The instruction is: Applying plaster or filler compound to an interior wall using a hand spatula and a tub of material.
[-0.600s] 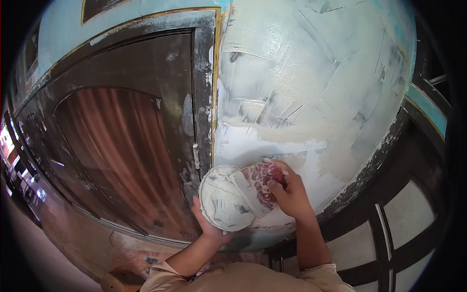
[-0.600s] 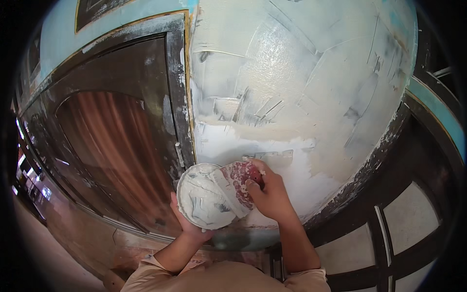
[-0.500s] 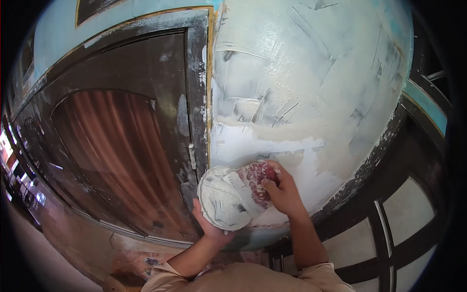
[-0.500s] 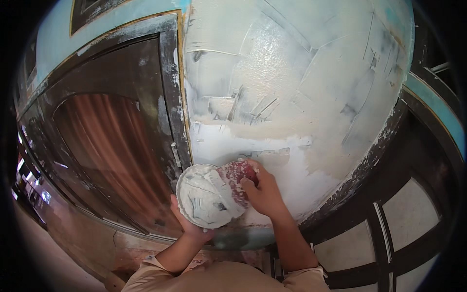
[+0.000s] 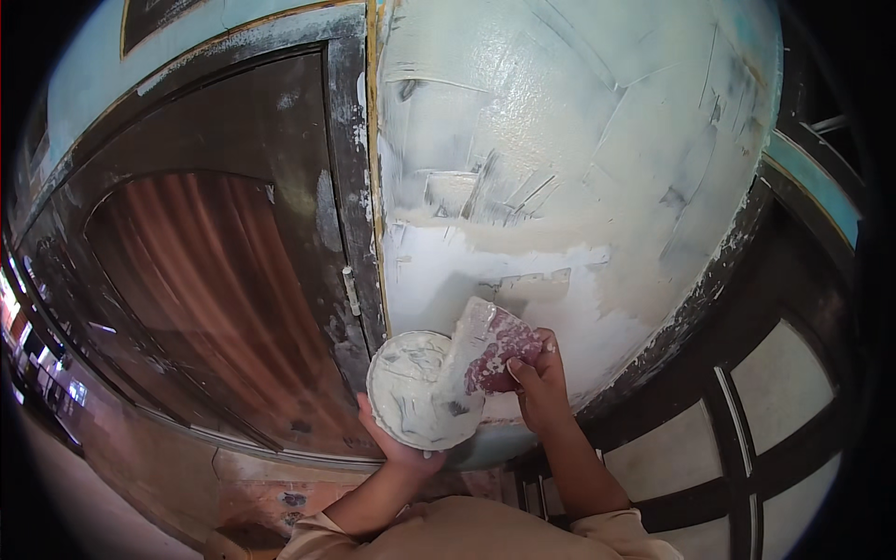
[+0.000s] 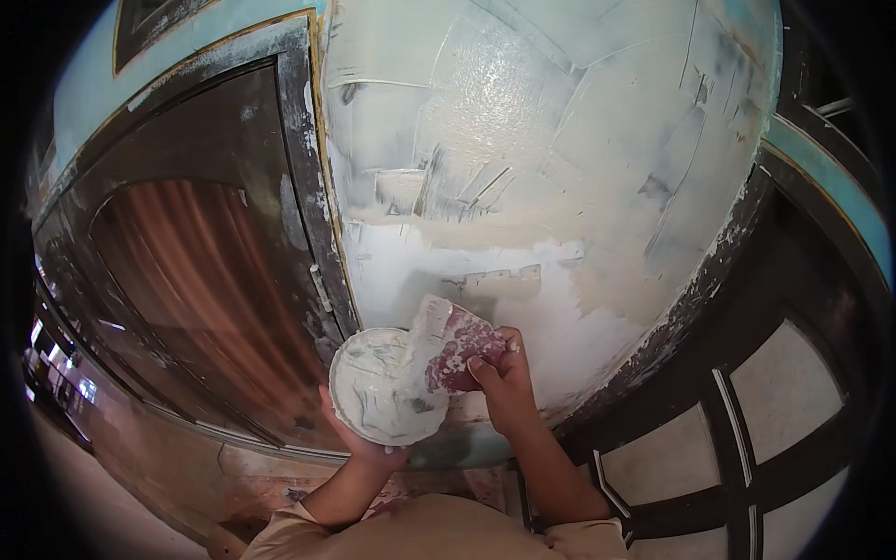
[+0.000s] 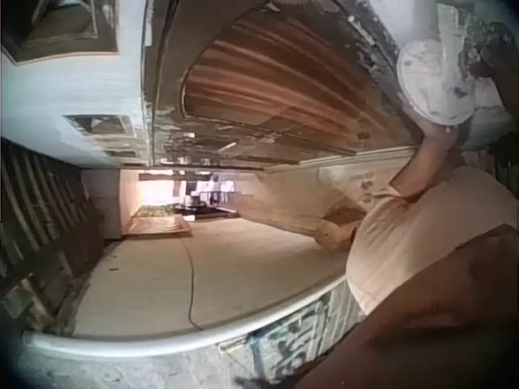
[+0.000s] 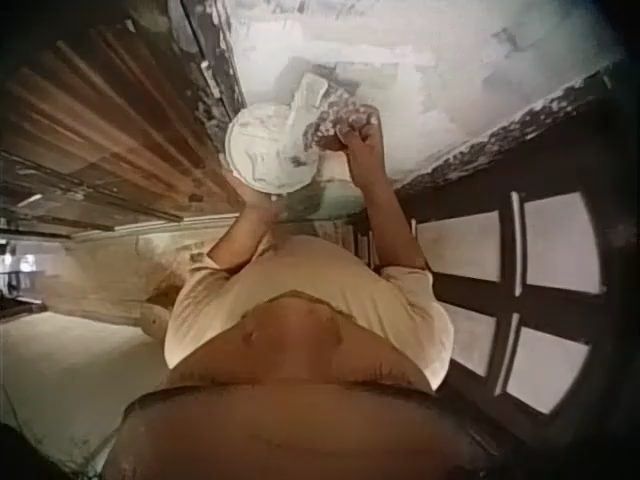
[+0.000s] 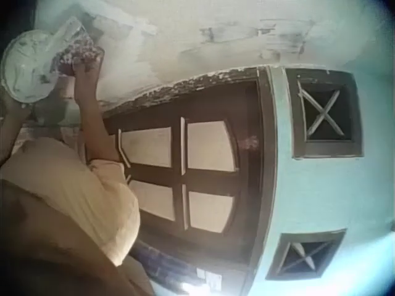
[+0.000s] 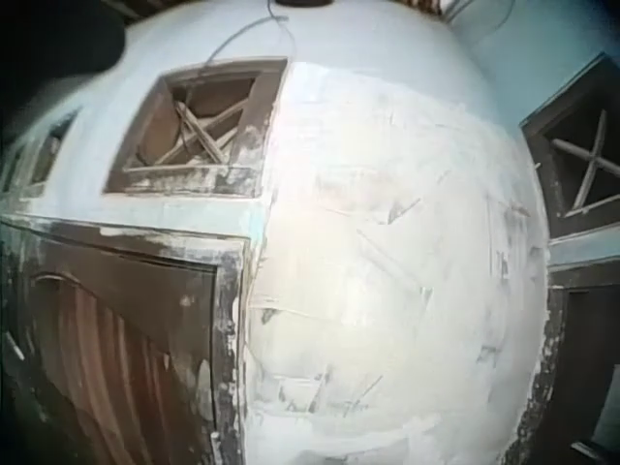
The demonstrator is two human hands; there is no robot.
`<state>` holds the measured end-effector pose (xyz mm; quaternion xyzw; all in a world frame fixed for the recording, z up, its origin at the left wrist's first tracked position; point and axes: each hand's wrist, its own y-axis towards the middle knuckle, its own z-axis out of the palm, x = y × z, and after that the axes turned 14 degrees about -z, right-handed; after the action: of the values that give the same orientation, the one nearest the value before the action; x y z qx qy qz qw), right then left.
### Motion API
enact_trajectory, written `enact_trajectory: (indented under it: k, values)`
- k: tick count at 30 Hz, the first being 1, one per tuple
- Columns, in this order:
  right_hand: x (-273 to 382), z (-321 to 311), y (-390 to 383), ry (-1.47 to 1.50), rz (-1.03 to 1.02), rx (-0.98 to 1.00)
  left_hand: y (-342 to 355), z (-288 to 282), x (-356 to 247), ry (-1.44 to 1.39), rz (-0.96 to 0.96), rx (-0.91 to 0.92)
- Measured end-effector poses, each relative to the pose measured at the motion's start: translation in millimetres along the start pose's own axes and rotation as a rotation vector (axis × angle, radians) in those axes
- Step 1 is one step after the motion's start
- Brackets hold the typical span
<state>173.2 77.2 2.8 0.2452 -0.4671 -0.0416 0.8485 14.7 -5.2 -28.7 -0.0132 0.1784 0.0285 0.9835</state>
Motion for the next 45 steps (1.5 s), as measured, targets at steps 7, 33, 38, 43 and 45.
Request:
enact_trajectory:
  k: [7,33,38,43,45]
  values:
    - [10.2,-18.8,-2.5,-0.367,-0.250,0.171,-1.8,11.5,8.7,-0.006,0.010,0.018]
    - [53.2,-78.9,13.8,-0.087,0.239,0.360,6.1,38.8,41.8,-0.060,0.136,0.044]
    - [48.3,-78.1,22.8,-0.009,0.189,0.360,8.4,57.3,42.7,-0.071,0.137,0.009]
    - [55.6,-67.2,55.5,0.010,-0.021,0.623,8.7,74.8,31.5,-0.069,0.128,0.133]
    - [65.6,-64.9,59.5,0.082,0.065,0.656,9.4,76.3,27.4,-0.070,0.101,0.176]
